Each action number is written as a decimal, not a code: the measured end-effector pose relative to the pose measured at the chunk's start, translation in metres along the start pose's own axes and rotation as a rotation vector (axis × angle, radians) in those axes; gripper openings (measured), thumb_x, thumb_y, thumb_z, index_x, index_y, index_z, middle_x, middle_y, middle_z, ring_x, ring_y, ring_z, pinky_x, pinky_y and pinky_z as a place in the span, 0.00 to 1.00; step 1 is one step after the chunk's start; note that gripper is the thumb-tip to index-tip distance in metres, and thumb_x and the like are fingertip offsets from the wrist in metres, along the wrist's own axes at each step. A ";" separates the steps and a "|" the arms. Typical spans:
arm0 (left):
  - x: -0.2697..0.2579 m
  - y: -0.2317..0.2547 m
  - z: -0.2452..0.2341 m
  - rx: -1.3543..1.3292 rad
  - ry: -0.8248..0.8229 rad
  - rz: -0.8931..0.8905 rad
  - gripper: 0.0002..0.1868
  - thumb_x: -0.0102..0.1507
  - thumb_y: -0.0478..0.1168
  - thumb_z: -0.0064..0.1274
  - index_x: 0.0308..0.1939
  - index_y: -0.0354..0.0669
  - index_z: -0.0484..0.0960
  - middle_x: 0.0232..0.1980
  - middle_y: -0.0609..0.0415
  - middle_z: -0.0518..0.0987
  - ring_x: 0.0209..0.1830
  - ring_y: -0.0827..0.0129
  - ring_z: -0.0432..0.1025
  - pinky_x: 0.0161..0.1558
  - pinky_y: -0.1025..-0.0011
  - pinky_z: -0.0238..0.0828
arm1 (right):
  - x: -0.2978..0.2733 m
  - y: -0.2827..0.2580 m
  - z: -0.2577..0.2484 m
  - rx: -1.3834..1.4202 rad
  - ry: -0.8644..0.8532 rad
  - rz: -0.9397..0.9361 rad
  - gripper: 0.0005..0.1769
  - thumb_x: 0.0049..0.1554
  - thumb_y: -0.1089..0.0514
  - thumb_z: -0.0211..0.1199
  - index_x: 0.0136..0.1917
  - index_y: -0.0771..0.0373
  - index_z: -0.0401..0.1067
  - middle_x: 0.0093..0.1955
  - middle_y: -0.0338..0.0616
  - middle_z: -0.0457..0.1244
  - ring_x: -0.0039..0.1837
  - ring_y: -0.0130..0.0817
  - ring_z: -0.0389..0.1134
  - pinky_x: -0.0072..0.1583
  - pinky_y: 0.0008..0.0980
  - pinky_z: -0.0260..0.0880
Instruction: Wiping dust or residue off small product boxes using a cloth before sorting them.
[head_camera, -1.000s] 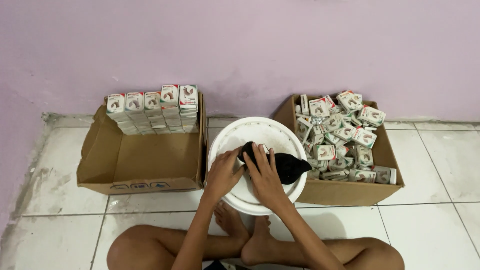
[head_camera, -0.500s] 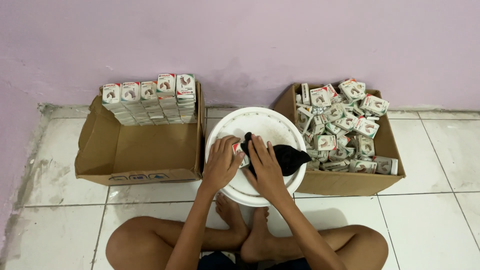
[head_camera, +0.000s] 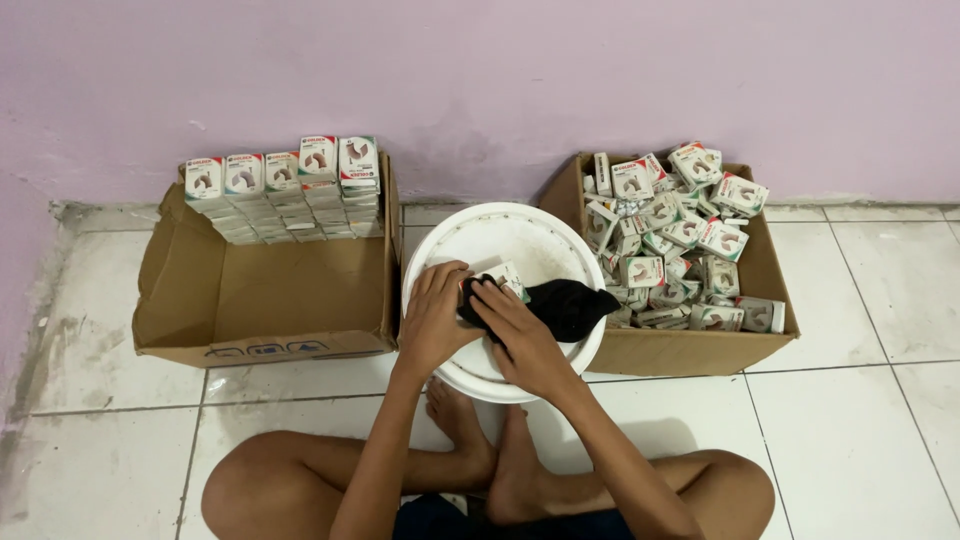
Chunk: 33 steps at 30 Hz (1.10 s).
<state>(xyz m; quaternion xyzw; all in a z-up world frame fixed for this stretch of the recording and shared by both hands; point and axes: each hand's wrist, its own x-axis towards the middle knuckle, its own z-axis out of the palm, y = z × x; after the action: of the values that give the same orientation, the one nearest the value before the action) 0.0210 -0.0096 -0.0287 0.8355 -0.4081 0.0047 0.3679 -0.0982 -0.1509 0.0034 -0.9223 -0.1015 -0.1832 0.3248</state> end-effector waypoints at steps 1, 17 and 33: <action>0.000 0.001 0.000 -0.003 -0.003 -0.004 0.37 0.53 0.54 0.68 0.59 0.41 0.74 0.63 0.52 0.72 0.70 0.57 0.60 0.74 0.52 0.48 | 0.001 -0.004 -0.003 0.001 -0.004 0.003 0.40 0.50 0.72 0.57 0.77 0.64 0.62 0.81 0.50 0.53 0.82 0.47 0.50 0.81 0.45 0.41; 0.005 0.005 0.001 0.055 -0.050 -0.093 0.29 0.49 0.47 0.65 0.51 0.36 0.80 0.54 0.51 0.73 0.60 0.58 0.64 0.71 0.53 0.55 | 0.013 0.002 0.007 -0.298 0.066 -0.028 0.23 0.66 0.54 0.54 0.71 0.64 0.69 0.74 0.54 0.61 0.75 0.43 0.61 0.79 0.42 0.51; 0.003 0.013 -0.003 0.085 -0.044 -0.093 0.31 0.49 0.42 0.60 0.56 0.38 0.78 0.49 0.51 0.73 0.55 0.59 0.65 0.68 0.56 0.56 | 0.018 0.017 0.016 -0.246 0.152 -0.048 0.16 0.64 0.59 0.58 0.63 0.65 0.76 0.66 0.50 0.67 0.70 0.44 0.66 0.74 0.42 0.60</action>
<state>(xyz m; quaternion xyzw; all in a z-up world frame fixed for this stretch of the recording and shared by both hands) 0.0154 -0.0151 -0.0174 0.8682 -0.3764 -0.0133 0.3230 -0.0727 -0.1522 -0.0104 -0.9359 -0.0752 -0.2713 0.2117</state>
